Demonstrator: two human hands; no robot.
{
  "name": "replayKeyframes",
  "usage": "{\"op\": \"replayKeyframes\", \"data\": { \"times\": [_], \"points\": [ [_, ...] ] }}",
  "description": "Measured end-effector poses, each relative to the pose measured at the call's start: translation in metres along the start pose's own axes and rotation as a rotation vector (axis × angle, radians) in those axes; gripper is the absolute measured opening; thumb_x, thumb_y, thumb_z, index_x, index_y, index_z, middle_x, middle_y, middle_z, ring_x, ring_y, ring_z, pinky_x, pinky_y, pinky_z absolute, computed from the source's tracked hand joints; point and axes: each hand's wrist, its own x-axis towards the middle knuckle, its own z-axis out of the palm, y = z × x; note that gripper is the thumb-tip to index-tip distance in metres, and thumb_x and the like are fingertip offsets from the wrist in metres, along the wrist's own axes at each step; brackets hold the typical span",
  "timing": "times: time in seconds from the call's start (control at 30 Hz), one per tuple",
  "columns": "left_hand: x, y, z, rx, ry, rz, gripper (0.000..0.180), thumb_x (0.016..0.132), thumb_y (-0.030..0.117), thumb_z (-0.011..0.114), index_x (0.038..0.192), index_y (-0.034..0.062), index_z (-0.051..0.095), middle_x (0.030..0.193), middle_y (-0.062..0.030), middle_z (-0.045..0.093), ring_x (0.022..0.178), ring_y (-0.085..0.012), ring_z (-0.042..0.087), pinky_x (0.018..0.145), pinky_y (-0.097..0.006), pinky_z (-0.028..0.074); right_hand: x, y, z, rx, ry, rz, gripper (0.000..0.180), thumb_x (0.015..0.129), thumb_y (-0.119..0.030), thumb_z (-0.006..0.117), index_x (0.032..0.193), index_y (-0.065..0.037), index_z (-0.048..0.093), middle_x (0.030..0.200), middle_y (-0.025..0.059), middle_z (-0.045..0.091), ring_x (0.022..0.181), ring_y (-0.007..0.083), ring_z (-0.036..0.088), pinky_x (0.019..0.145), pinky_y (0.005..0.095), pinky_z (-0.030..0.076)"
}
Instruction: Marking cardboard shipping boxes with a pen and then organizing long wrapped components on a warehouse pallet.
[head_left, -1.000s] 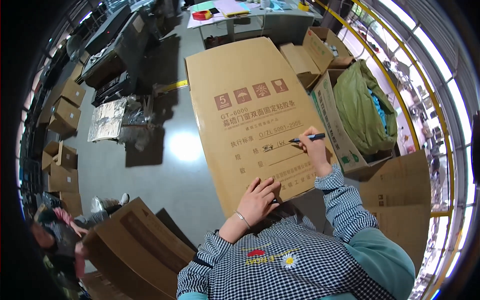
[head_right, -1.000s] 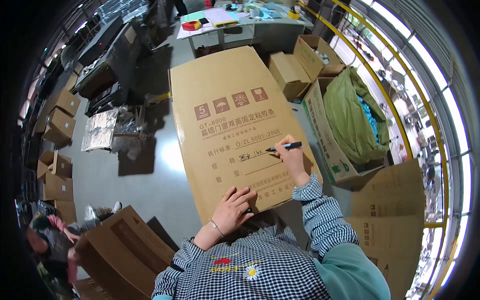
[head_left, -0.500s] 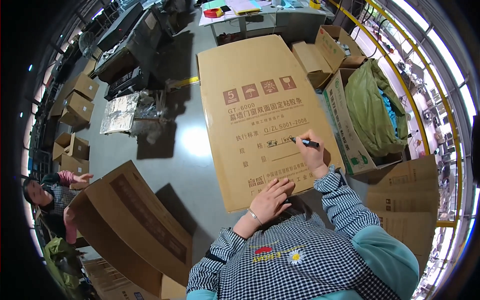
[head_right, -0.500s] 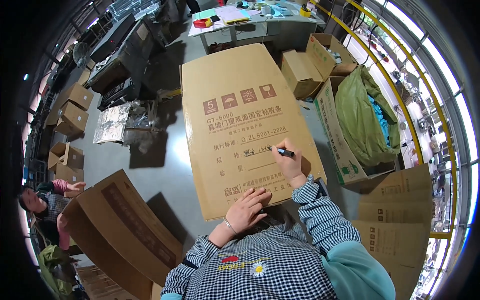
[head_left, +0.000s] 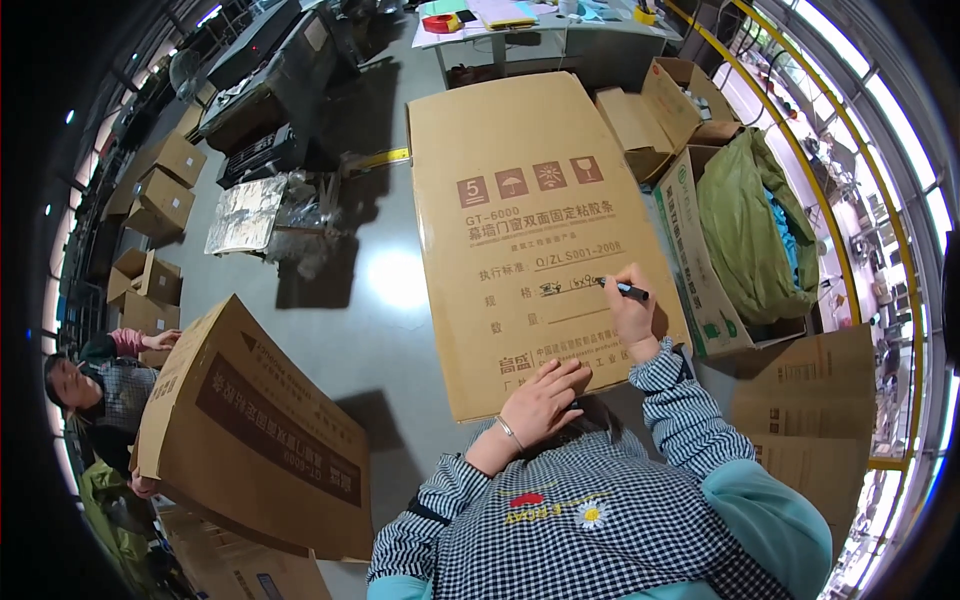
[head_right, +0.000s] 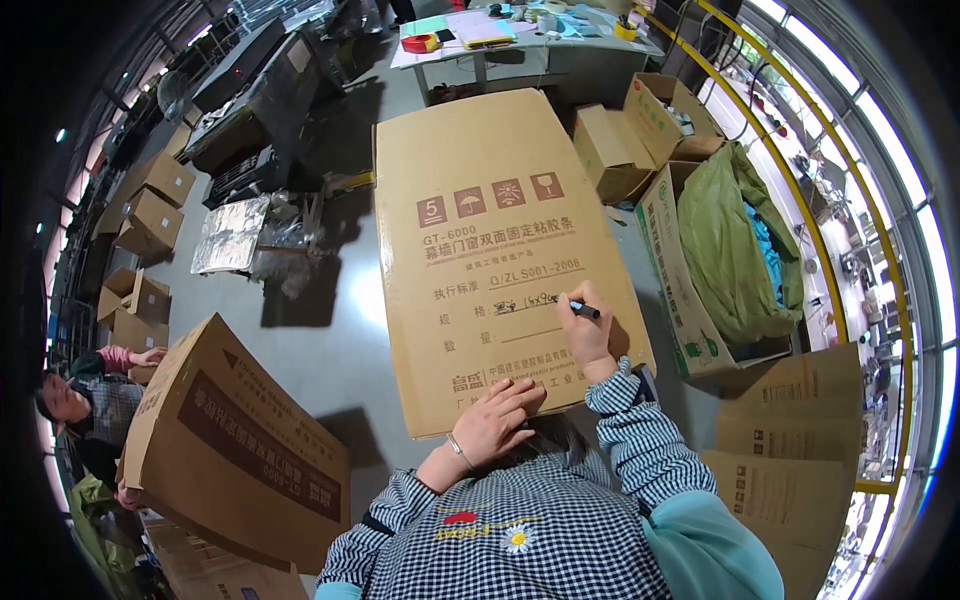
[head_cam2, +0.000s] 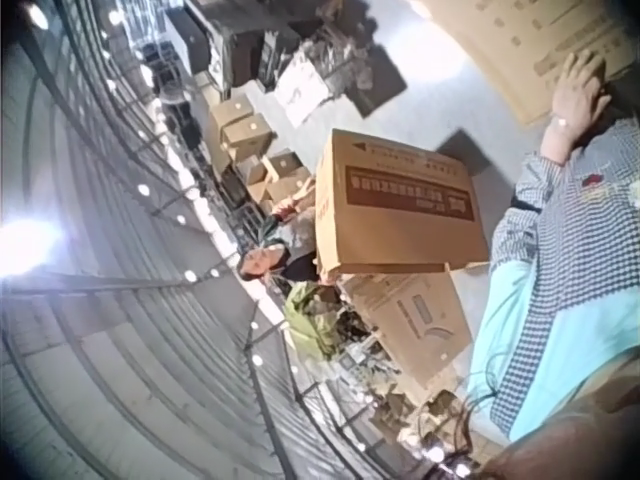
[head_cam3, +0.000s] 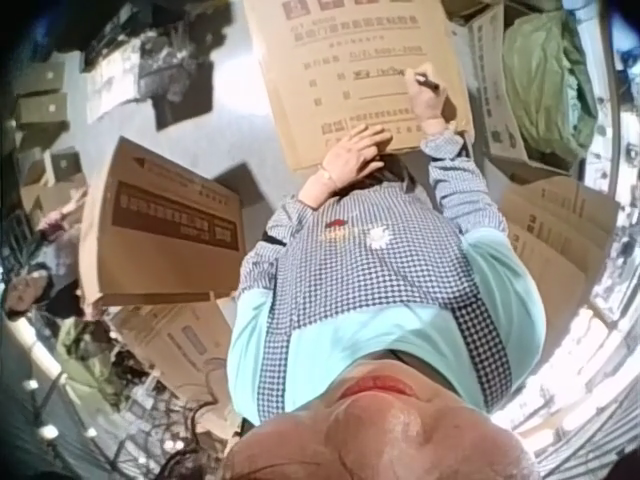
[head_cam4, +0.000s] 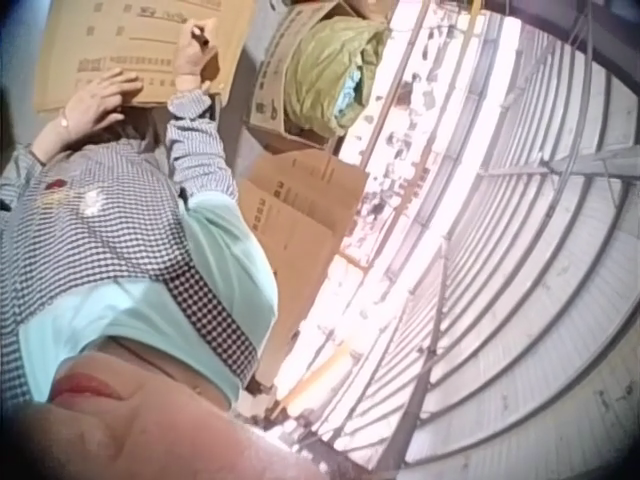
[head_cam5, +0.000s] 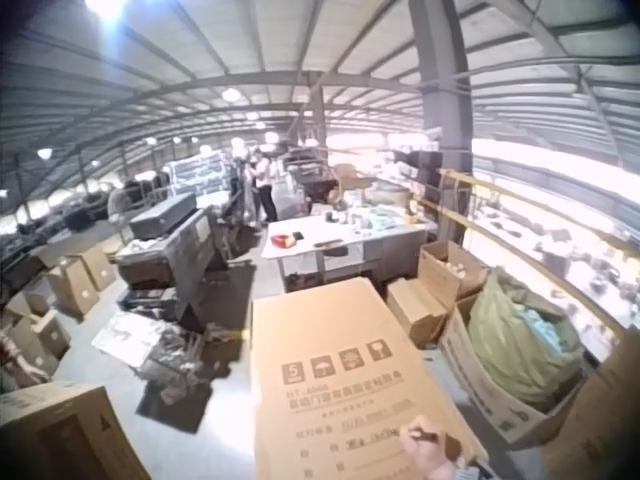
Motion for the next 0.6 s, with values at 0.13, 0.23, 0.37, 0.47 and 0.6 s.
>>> {"op": "replayKeyframes", "data": {
  "times": [0.13, 0.23, 0.37, 0.47, 0.6],
  "points": [
    [-0.002, -0.007, -0.001, -0.011, -0.003, -0.007, 0.026, 0.092, 0.026, 0.067, 0.087, 0.0023, 0.057, 0.147, -0.0114, 0.051, 0.144, -0.0311, 0.039, 0.12, -0.05, 0.027, 0.006, 0.003, 0.003, 0.032, 0.053, -0.027, 0.014, 0.09, -0.01, 0.069, 0.085, -0.004, 0.057, 0.069, 0.0056, 0.057, 0.065, 0.014, 0.056, 0.06, 0.0318, 0.046],
    [-0.018, 0.008, -0.022, 0.073, 0.101, -0.13, 0.028, 0.093, 0.03, 0.065, 0.095, 0.003, 0.061, 0.152, -0.0113, 0.046, 0.147, -0.0308, 0.033, 0.121, -0.053, 0.021, 0.025, 0.029, -0.027, 0.493, 0.186, -0.021, 0.019, 0.096, -0.02, 0.067, 0.107, -0.006, 0.065, 0.096, 0.0079, 0.066, 0.084, 0.0172, 0.061, 0.076, 0.0318, 0.052],
    [-0.043, -0.047, -0.014, -0.05, 0.813, -0.667, 0.027, 0.095, 0.023, 0.064, 0.098, -0.0025, 0.055, 0.156, -0.0257, 0.035, 0.144, -0.0448, 0.032, 0.118, -0.049, 0.027, 0.062, 0.097, -0.138, 0.225, 0.072, 0.189, 0.046, 0.105, -0.03, 0.045, 0.146, -0.008, 0.046, 0.12, 0.0262, 0.062, 0.109, 0.0314, 0.066, 0.098, 0.0409, 0.052],
    [-0.048, -0.097, -0.01, -0.831, 0.783, -1.099, 0.059, 0.104, 0.037, 0.054, 0.144, -0.0045, 0.045, 0.131, -0.0122, 0.063, 0.118, -0.0216, 0.059, 0.103, -0.032, 0.045, 0.107, 0.186, -0.178, 0.147, -0.197, 0.7, 0.041, 0.104, -0.032, 0.054, 0.138, -0.009, 0.054, 0.119, 0.0126, 0.066, 0.097, 0.0226, 0.067, 0.084, 0.0324, 0.054],
    [-0.045, -0.094, 0.025, -0.775, 0.999, -0.906, 0.038, 0.101, 0.035, 0.055, 0.116, 0.0016, 0.065, 0.124, -0.0156, 0.062, 0.112, -0.0227, 0.058, 0.093, -0.031, 0.047, 0.094, 0.172, -0.098, -0.302, -0.174, 0.455, 0.044, 0.102, -0.043, 0.056, 0.122, -0.005, 0.062, 0.117, 0.0125, 0.067, 0.102, 0.027, 0.063, 0.088, 0.0368, 0.05]
  ]
}}
